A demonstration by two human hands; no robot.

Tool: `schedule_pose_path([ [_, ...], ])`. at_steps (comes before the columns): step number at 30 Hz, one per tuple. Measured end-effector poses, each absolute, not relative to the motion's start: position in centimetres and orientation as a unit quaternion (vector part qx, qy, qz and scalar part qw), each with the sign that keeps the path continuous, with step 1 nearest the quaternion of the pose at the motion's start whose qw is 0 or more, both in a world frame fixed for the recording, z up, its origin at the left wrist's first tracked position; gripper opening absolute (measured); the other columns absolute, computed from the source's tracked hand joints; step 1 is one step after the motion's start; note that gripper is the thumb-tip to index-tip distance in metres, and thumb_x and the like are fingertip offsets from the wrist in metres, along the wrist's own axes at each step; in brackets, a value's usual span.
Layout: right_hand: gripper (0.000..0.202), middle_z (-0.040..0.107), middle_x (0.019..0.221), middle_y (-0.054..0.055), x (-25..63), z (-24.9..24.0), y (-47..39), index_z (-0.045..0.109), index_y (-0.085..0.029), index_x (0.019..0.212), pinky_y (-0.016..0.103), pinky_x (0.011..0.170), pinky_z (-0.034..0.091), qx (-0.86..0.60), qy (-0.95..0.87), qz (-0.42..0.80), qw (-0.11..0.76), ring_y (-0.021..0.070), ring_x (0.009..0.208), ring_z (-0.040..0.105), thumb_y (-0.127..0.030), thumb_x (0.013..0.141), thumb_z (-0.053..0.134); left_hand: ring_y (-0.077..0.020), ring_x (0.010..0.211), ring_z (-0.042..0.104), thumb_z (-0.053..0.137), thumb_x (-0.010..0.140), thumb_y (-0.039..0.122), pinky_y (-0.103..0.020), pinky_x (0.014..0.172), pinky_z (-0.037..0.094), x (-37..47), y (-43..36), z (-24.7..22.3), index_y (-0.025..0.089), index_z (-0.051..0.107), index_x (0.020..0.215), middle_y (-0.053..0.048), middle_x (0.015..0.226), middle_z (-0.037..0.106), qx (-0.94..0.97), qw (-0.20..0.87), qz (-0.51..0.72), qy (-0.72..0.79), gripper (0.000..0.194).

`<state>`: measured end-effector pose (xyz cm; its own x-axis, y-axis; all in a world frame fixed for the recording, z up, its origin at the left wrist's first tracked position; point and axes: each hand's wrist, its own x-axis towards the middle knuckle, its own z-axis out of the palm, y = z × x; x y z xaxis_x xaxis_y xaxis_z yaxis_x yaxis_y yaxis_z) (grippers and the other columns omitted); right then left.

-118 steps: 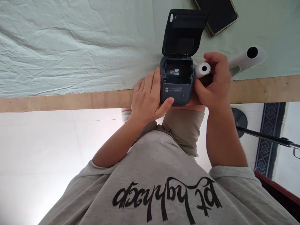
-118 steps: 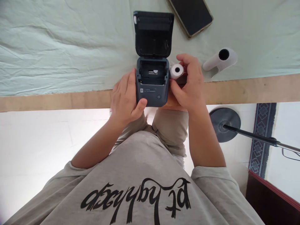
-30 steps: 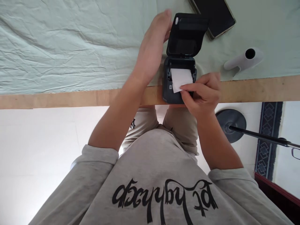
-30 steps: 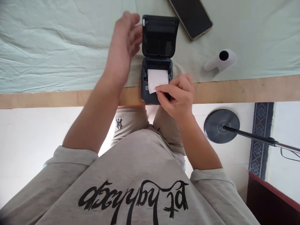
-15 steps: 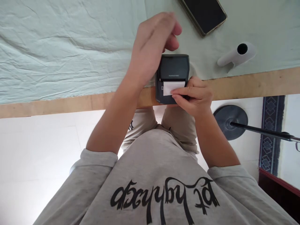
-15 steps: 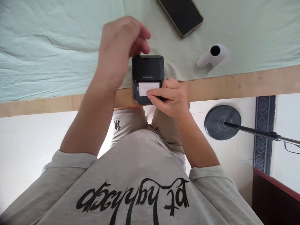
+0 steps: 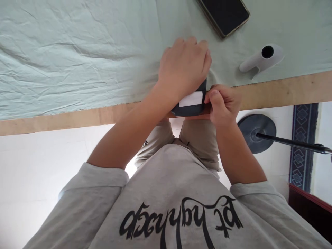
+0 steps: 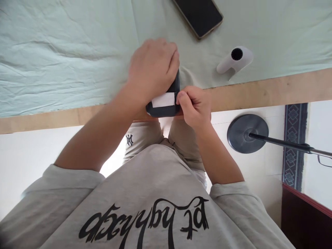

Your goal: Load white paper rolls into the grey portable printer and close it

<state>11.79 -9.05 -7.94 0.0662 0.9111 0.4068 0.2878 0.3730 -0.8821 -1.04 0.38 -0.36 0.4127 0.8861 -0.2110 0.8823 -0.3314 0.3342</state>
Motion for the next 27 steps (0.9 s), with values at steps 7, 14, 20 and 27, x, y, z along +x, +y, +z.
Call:
schedule_pose_path([
  [7,0.047,0.047,0.054,-0.003,11.71,-8.08,-8.70,0.057,-0.021,0.062,0.029,0.050,0.026,-0.482,-0.610,0.285,0.561,0.0088,0.049,0.041,-0.051,0.099,0.054,-0.0390,0.118,0.059,0.026,0.110,0.036,-0.058,0.087,0.049,-0.86,-0.06,0.02,0.023,0.058,0.130,-0.013,0.128,0.066,0.824,0.192,-0.030,0.532,0.040],
  [14,0.047,0.047,0.053,-0.003,11.58,-7.86,-8.64,0.059,-0.021,0.061,0.029,0.048,0.027,-0.497,-0.606,0.293,0.548,0.0087,0.048,0.042,-0.051,0.097,0.057,-0.0407,0.122,0.057,0.026,0.108,0.044,-0.065,0.088,0.047,-0.66,-0.01,-0.22,0.022,0.055,0.136,-0.015,0.132,0.065,0.832,0.177,-0.045,0.525,0.046],
  [20,0.051,0.045,0.050,-0.004,11.48,-8.20,-8.58,0.058,-0.021,0.059,0.028,0.045,0.024,-0.493,-0.601,0.280,0.563,0.0078,0.045,0.038,-0.057,0.094,0.059,-0.0412,0.126,0.054,0.026,0.107,0.040,-0.067,0.091,0.043,-0.51,0.07,-0.07,0.019,0.056,0.136,-0.018,0.136,0.063,0.839,0.169,-0.038,0.516,0.047],
  [27,0.053,0.045,0.053,-0.003,11.43,-8.61,-8.58,0.057,-0.022,0.058,0.028,0.049,0.028,-0.493,-0.599,0.254,0.578,0.0093,0.048,0.040,-0.061,0.093,0.058,-0.0383,0.124,0.057,0.033,0.104,0.032,-0.069,0.095,0.038,-0.63,0.45,-0.06,0.030,0.063,0.122,-0.008,0.134,0.067,0.848,0.183,-0.021,0.496,0.036],
])
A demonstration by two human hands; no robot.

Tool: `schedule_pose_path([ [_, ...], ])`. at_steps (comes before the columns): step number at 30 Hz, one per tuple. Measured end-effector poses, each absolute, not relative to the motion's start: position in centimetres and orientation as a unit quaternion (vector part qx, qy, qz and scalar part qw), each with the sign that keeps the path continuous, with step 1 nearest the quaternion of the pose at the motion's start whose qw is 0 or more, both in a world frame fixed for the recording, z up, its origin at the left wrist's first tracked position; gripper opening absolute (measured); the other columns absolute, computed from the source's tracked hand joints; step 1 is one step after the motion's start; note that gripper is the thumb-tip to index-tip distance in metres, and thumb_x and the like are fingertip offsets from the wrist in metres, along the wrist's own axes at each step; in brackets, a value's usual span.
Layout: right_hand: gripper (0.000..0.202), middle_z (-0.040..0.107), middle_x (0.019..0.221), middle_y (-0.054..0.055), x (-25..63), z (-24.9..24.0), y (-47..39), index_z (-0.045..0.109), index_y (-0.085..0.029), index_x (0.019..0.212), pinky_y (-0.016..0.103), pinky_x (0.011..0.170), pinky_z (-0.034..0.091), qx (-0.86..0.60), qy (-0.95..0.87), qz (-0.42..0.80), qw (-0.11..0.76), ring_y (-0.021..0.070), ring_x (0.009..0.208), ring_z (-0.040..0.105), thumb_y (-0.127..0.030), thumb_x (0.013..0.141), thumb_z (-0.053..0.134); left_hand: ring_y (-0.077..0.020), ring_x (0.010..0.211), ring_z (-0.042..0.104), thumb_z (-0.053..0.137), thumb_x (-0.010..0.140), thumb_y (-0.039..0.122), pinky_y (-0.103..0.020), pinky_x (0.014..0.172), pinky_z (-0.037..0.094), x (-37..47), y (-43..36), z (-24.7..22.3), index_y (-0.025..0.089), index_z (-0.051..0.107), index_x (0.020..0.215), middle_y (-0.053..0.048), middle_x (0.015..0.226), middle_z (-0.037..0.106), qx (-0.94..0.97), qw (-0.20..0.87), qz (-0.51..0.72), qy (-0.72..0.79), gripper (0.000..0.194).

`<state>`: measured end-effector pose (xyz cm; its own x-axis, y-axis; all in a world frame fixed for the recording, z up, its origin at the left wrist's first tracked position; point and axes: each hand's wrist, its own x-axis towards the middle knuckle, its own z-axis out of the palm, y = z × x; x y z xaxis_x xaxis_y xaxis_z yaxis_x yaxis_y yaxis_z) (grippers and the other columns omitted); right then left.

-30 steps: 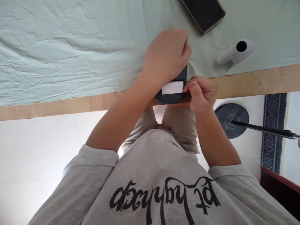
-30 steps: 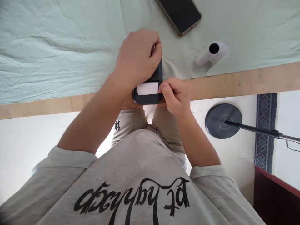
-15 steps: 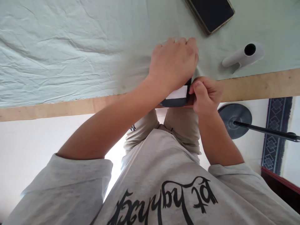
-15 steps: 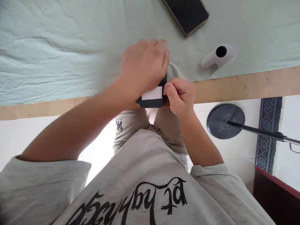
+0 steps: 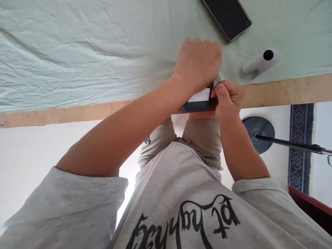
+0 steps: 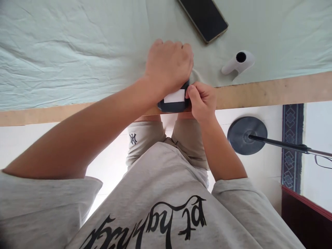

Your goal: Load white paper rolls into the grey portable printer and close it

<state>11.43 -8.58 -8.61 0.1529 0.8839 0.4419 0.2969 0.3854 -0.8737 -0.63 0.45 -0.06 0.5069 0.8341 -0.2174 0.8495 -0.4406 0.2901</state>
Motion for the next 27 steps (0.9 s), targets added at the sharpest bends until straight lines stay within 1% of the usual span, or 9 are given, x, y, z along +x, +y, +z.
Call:
schedule_pose_path([
  [4,0.051,0.044,0.052,-0.003,11.7,-8.8,-8.6,0.058,-0.024,0.058,0.031,0.050,0.030,-0.500,-0.570,0.276,0.590,0.0116,0.048,0.039,-0.063,0.090,0.061,-0.0387,0.121,0.061,0.032,0.106,0.042,-0.061,0.088,0.046,-1.1,1.6,-0.2,0.027,0.065,0.125,-0.009,0.135,0.067,0.828,0.203,-0.026,0.521,0.041],
  [6,0.052,0.045,0.053,-0.002,11.9,-8.9,-8.6,0.057,-0.025,0.058,0.033,0.051,0.031,-0.505,-0.562,0.282,0.591,0.0125,0.048,0.039,-0.066,0.089,0.061,-0.0384,0.121,0.062,0.034,0.107,0.048,-0.058,0.089,0.047,-1.0,2.3,0.1,0.025,0.065,0.129,-0.010,0.137,0.066,0.819,0.218,-0.026,0.530,0.045],
  [9,0.055,0.048,0.053,-0.001,12.2,-9.0,-8.6,0.057,-0.026,0.057,0.034,0.052,0.032,-0.508,-0.564,0.281,0.587,0.0134,0.049,0.040,-0.071,0.087,0.059,-0.0377,0.128,0.058,0.030,0.108,0.053,-0.058,0.094,0.047,-0.5,2.8,1.1,0.024,0.059,0.139,-0.009,0.145,0.060,0.813,0.211,-0.005,0.543,0.051],
  [13,0.052,0.049,0.054,-0.001,12.2,-8.8,-8.7,0.058,-0.025,0.058,0.034,0.053,0.032,-0.501,-0.561,0.290,0.592,0.0131,0.050,0.042,-0.068,0.088,0.061,-0.0397,0.129,0.058,0.031,0.104,0.064,-0.061,0.099,0.047,0.5,1.7,1.4,0.025,0.064,0.135,-0.009,0.143,0.062,0.834,0.177,-0.031,0.521,0.060],
  [15,0.050,0.050,0.053,-0.001,12.2,-8.6,-8.8,0.059,-0.024,0.059,0.033,0.053,0.032,-0.488,-0.559,0.303,0.598,0.0119,0.050,0.042,-0.064,0.089,0.063,-0.0415,0.127,0.061,0.029,0.106,0.060,-0.060,0.096,0.049,0.6,0.9,1.0,0.022,0.068,0.131,-0.011,0.139,0.065,0.848,0.170,-0.024,0.502,0.060],
  [17,0.049,0.051,0.054,-0.002,12.1,-8.5,-8.8,0.060,-0.022,0.059,0.032,0.054,0.033,-0.481,-0.557,0.311,0.601,0.0113,0.051,0.042,-0.060,0.091,0.063,-0.0436,0.120,0.065,0.028,0.108,0.047,-0.058,0.091,0.051,0.4,0.3,0.5,0.019,0.074,0.122,-0.014,0.129,0.070,0.852,0.161,0.029,0.497,0.056],
  [19,0.047,0.052,0.055,-0.002,12.1,-8.4,-8.9,0.060,-0.021,0.060,0.030,0.055,0.033,-0.476,-0.553,0.318,0.606,0.0113,0.052,0.044,-0.056,0.092,0.062,-0.0455,0.114,0.069,0.029,0.108,0.039,-0.058,0.087,0.053,0.3,-0.1,0.1,0.016,0.077,0.115,-0.016,0.121,0.073,0.853,0.153,0.072,0.493,0.054],
  [23,0.043,0.051,0.055,-0.003,11.9,-8.3,-9.0,0.060,-0.021,0.061,0.029,0.054,0.030,-0.463,-0.546,0.333,0.614,0.0106,0.053,0.043,-0.050,0.093,0.064,-0.0461,0.113,0.069,0.029,0.107,0.035,-0.058,0.088,0.053,0.3,0.0,-0.2,0.015,0.079,0.113,-0.018,0.117,0.074,0.859,0.139,0.063,0.488,0.054],
  [27,0.045,0.051,0.055,-0.003,11.9,-8.0,-9.0,0.059,-0.021,0.060,0.029,0.053,0.028,-0.474,-0.558,0.330,0.596,0.0099,0.051,0.041,-0.051,0.094,0.061,-0.0437,0.113,0.069,0.028,0.106,0.033,-0.058,0.089,0.053,0.5,0.3,-0.1,0.016,0.079,0.110,-0.017,0.113,0.075,0.864,0.132,0.037,0.484,0.054],
])
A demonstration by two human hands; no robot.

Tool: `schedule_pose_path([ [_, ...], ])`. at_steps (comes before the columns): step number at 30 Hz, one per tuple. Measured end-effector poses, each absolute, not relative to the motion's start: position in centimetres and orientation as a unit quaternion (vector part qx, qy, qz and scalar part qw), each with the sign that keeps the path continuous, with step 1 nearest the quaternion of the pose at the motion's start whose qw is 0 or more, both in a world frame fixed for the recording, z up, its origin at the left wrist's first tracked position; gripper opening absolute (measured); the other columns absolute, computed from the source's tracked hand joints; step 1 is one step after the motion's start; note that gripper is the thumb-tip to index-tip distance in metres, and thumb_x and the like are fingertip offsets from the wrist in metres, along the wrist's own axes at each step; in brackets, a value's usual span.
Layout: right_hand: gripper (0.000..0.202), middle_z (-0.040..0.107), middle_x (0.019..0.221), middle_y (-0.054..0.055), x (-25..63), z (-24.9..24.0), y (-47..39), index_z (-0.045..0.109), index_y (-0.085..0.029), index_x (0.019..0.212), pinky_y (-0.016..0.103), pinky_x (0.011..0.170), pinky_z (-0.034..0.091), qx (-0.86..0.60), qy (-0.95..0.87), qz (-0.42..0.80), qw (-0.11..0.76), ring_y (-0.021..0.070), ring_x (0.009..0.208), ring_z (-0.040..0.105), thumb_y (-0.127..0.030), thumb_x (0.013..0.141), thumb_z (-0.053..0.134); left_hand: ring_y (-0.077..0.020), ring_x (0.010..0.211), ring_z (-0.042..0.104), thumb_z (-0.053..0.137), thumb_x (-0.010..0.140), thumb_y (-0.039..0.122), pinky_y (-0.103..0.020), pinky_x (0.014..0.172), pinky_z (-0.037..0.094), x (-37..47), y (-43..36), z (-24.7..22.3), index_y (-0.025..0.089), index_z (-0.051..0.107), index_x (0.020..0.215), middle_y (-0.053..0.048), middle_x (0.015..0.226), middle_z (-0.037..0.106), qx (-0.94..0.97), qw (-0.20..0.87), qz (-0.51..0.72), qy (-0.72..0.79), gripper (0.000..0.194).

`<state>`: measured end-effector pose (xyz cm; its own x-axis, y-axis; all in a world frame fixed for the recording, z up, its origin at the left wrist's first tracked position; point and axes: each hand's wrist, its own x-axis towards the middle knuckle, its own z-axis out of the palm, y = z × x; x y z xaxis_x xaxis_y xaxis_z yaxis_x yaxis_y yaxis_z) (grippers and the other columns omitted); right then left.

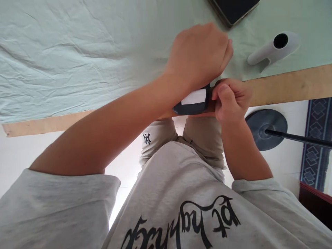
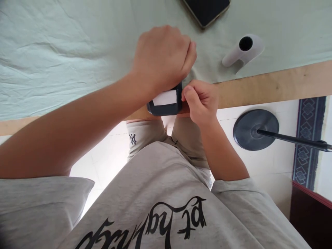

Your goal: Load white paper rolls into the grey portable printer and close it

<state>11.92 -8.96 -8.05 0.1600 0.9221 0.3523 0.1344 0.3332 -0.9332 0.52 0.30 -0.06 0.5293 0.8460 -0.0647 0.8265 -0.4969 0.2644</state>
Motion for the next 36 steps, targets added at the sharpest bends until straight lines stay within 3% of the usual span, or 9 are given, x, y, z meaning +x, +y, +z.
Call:
schedule_pose_path([
  [7,0.043,0.052,0.057,-0.003,12.2,-8.1,-8.7,0.061,-0.021,0.063,0.029,0.054,0.030,-0.482,-0.552,0.350,0.583,0.0093,0.053,0.043,-0.051,0.095,0.061,-0.0412,0.112,0.068,0.026,0.107,0.037,-0.055,0.085,0.051,0.6,0.5,0.0,0.017,0.077,0.108,-0.017,0.111,0.074,0.859,0.142,0.005,0.493,0.055],
  [13,0.038,0.034,0.053,-0.006,12.2,-8.8,-8.0,0.070,-0.030,0.087,0.027,0.048,0.022,-0.490,-0.537,0.343,0.595,0.0077,0.047,0.026,-0.068,0.081,0.072,-0.0324,0.105,0.070,0.027,0.109,0.039,-0.043,0.078,0.049,0.4,1.3,0.1,0.020,0.071,0.093,-0.010,0.104,0.074,0.848,0.160,0.026,0.504,0.050],
  [17,0.041,0.033,0.053,-0.005,12.3,-9.2,-8.0,0.069,-0.030,0.085,0.029,0.048,0.031,-0.513,-0.547,0.312,0.583,0.0091,0.047,0.031,-0.071,0.080,0.070,-0.0134,0.076,0.065,0.031,0.103,0.005,-0.030,0.076,0.046,-1.4,1.6,0.1,0.022,0.046,0.063,-0.001,0.071,0.060,0.790,0.245,0.291,0.481,0.046],
  [20,0.041,0.033,0.054,-0.005,12.4,-9.2,-8.1,0.068,-0.030,0.085,0.031,0.052,0.039,-0.520,-0.550,0.302,0.580,0.0107,0.050,0.037,-0.071,0.081,0.069,-0.0149,0.063,0.056,0.034,0.099,0.001,-0.034,0.067,0.047,-4.2,0.4,-0.8,0.024,0.044,0.060,0.000,0.061,0.054,0.690,0.297,0.482,0.451,0.047],
  [23,0.039,0.034,0.055,-0.005,12.3,-8.9,-8.1,0.068,-0.028,0.082,0.030,0.053,0.040,-0.521,-0.547,0.307,0.579,0.0097,0.050,0.036,-0.067,0.082,0.071,-0.0154,0.070,0.059,0.036,0.103,0.007,-0.036,0.070,0.050,-7.5,-1.9,-2.4,0.022,0.054,0.070,-0.001,0.072,0.060,0.680,0.285,0.542,0.404,0.041],
  [26,0.039,0.035,0.055,-0.006,12.1,-8.3,-8.1,0.066,-0.027,0.078,0.029,0.052,0.035,-0.526,-0.541,0.308,0.579,0.0089,0.050,0.032,-0.065,0.081,0.072,-0.0191,0.081,0.063,0.041,0.108,0.050,-0.040,0.075,0.052,-9.8,-4.5,-4.1,0.024,0.064,0.088,-0.002,0.085,0.067,0.727,0.221,0.467,0.452,0.041],
  [28,0.041,0.036,0.055,-0.005,11.9,-7.9,-8.1,0.063,-0.026,0.075,0.029,0.052,0.031,-0.531,-0.540,0.306,0.577,0.0090,0.051,0.030,-0.066,0.081,0.073,-0.0245,0.098,0.067,0.032,0.105,0.064,-0.044,0.084,0.054,-10.4,-5.8,-5.0,0.027,0.064,0.106,-0.007,0.103,0.070,0.764,0.212,0.394,0.465,0.050],
  [32,0.048,0.037,0.055,-0.005,11.9,-7.5,-8.1,0.055,-0.024,0.067,0.028,0.051,0.025,-0.529,-0.542,0.322,0.567,0.0088,0.051,0.030,-0.066,0.083,0.070,-0.0318,0.131,0.056,0.022,0.102,0.067,-0.049,0.107,0.046,-10.2,-7.5,-6.1,0.027,0.049,0.139,-0.015,0.138,0.060,0.795,0.244,0.299,0.469,0.060],
  [36,0.049,0.035,0.051,-0.005,11.9,-7.5,-7.9,0.062,-0.026,0.075,0.029,0.049,0.025,-0.505,-0.517,0.374,0.582,0.0098,0.046,0.031,-0.071,0.092,0.053,-0.0381,0.140,0.050,0.027,0.097,0.074,-0.052,0.115,0.039,-9.8,-8.8,-6.9,0.016,0.035,0.153,-0.022,0.150,0.051,0.820,0.217,0.237,0.473,0.081],
])
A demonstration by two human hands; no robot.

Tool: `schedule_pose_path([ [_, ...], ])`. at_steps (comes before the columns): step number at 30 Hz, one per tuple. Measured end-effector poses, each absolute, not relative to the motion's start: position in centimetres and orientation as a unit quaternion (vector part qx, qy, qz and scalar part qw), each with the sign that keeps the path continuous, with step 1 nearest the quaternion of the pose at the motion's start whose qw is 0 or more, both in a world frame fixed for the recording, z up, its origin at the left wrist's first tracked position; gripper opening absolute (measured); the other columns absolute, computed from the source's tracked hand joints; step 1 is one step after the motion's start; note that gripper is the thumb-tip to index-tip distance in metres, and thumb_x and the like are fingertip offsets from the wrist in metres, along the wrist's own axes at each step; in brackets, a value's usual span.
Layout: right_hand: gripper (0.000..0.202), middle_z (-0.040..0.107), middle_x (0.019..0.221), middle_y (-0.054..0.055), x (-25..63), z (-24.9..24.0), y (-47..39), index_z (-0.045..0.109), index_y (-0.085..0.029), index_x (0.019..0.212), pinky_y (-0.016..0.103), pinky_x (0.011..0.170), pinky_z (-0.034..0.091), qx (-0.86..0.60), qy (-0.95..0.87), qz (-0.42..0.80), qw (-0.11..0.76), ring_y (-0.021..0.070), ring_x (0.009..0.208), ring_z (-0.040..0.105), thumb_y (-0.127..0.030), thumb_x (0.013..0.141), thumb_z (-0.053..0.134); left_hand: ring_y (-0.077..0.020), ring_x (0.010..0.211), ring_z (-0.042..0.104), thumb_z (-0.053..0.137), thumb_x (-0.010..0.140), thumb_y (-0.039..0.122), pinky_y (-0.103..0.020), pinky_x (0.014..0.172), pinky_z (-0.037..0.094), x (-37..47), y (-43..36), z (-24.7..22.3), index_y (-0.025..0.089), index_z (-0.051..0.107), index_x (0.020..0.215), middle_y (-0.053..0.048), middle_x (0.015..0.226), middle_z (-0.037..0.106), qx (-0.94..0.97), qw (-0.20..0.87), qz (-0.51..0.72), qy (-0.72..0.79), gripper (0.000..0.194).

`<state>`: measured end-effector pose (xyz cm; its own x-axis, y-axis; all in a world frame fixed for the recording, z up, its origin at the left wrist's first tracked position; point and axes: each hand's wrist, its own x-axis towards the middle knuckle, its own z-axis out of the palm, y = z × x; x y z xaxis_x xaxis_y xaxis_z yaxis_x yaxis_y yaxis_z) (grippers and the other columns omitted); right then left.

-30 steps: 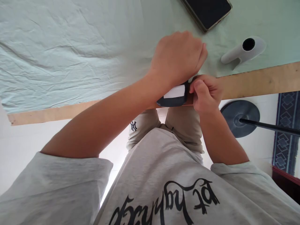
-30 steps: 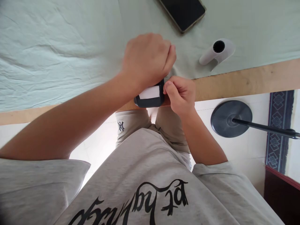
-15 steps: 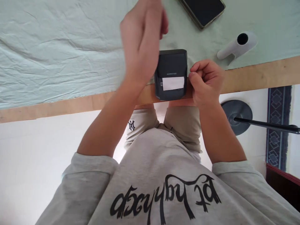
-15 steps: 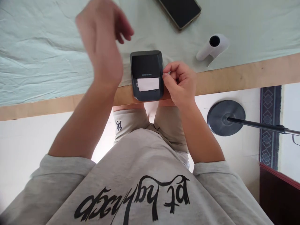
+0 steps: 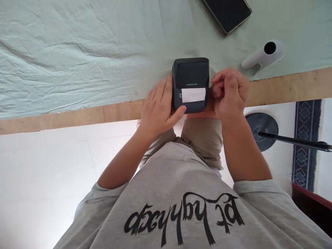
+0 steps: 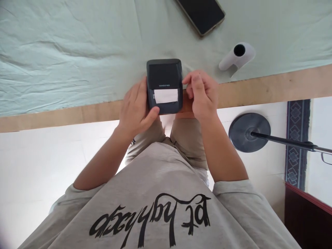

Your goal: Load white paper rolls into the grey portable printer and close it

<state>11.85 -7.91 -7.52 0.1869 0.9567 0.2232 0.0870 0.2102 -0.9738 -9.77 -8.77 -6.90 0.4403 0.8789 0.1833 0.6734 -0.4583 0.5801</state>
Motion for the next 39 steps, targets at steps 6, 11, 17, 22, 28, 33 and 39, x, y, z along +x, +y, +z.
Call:
schedule_pose_path([
  [6,0.037,0.044,0.054,-0.004,11.9,-7.7,-7.7,0.062,-0.029,0.077,0.032,0.050,0.028,-0.492,-0.472,0.412,0.605,0.0134,0.048,0.036,-0.064,0.086,0.066,-0.0441,0.144,0.046,0.056,0.080,0.085,-0.055,0.119,0.036,-9.5,-9.2,-7.4,0.013,0.032,0.157,-0.025,0.155,0.046,0.824,0.192,0.193,0.497,0.108],
  [11,0.042,0.041,0.054,-0.004,12.0,-7.7,-7.7,0.060,-0.029,0.078,0.032,0.051,0.030,-0.508,-0.486,0.403,0.585,0.0133,0.048,0.033,-0.071,0.086,0.061,-0.0433,0.144,0.046,0.060,0.078,0.085,-0.056,0.120,0.035,-9.2,-9.1,-7.5,0.016,0.035,0.157,-0.023,0.157,0.046,0.814,0.193,0.195,0.512,0.108],
  [17,0.043,0.038,0.053,-0.005,11.9,-7.9,-7.7,0.059,-0.028,0.076,0.032,0.049,0.031,-0.504,-0.480,0.396,0.600,0.0125,0.047,0.033,-0.070,0.085,0.063,-0.0431,0.145,0.046,0.061,0.078,0.085,-0.056,0.122,0.034,-9.2,-9.1,-7.7,0.015,0.039,0.155,-0.024,0.155,0.048,0.811,0.180,0.203,0.518,0.107],
  [22,0.029,0.056,0.070,-0.002,11.8,-7.8,-7.8,0.059,-0.030,0.088,0.029,0.048,0.035,-0.565,-0.499,0.358,0.551,0.0120,0.053,0.044,-0.058,0.094,0.056,-0.0441,0.144,0.046,0.064,0.076,0.084,-0.057,0.122,0.035,-9.3,-9.0,-7.9,0.014,0.041,0.155,-0.024,0.154,0.049,0.812,0.174,0.206,0.518,0.108],
  [28,0.032,0.072,0.118,0.002,11.6,-6.8,-7.4,0.067,-0.032,0.113,0.043,0.105,0.049,-0.612,-0.589,0.280,0.447,0.0215,0.112,0.066,-0.014,0.089,0.056,-0.0413,0.146,0.046,0.061,0.076,0.087,-0.055,0.122,0.037,-9.5,-8.8,-7.7,0.017,0.042,0.155,-0.021,0.156,0.049,0.814,0.172,0.211,0.513,0.107],
  [33,0.034,0.071,0.125,0.001,11.8,-7.2,-7.5,0.060,-0.037,0.126,0.046,0.109,0.048,-0.618,-0.579,0.326,0.421,0.0242,0.121,0.065,-0.022,0.096,0.053,-0.0399,0.147,0.045,0.065,0.072,0.088,-0.054,0.123,0.037,-9.7,-8.5,-7.5,0.022,0.042,0.155,-0.018,0.157,0.048,0.808,0.183,0.213,0.517,0.108],
  [39,0.041,0.075,0.117,0.002,11.5,-7.1,-7.9,0.053,-0.037,0.133,0.045,0.095,0.052,-0.630,-0.574,0.301,0.428,0.0260,0.103,0.071,-0.022,0.095,0.056,-0.0426,0.146,0.044,0.070,0.071,0.085,-0.055,0.123,0.037,-9.9,-8.3,-7.6,0.022,0.044,0.154,-0.020,0.156,0.046,0.804,0.206,0.223,0.511,0.108],
])
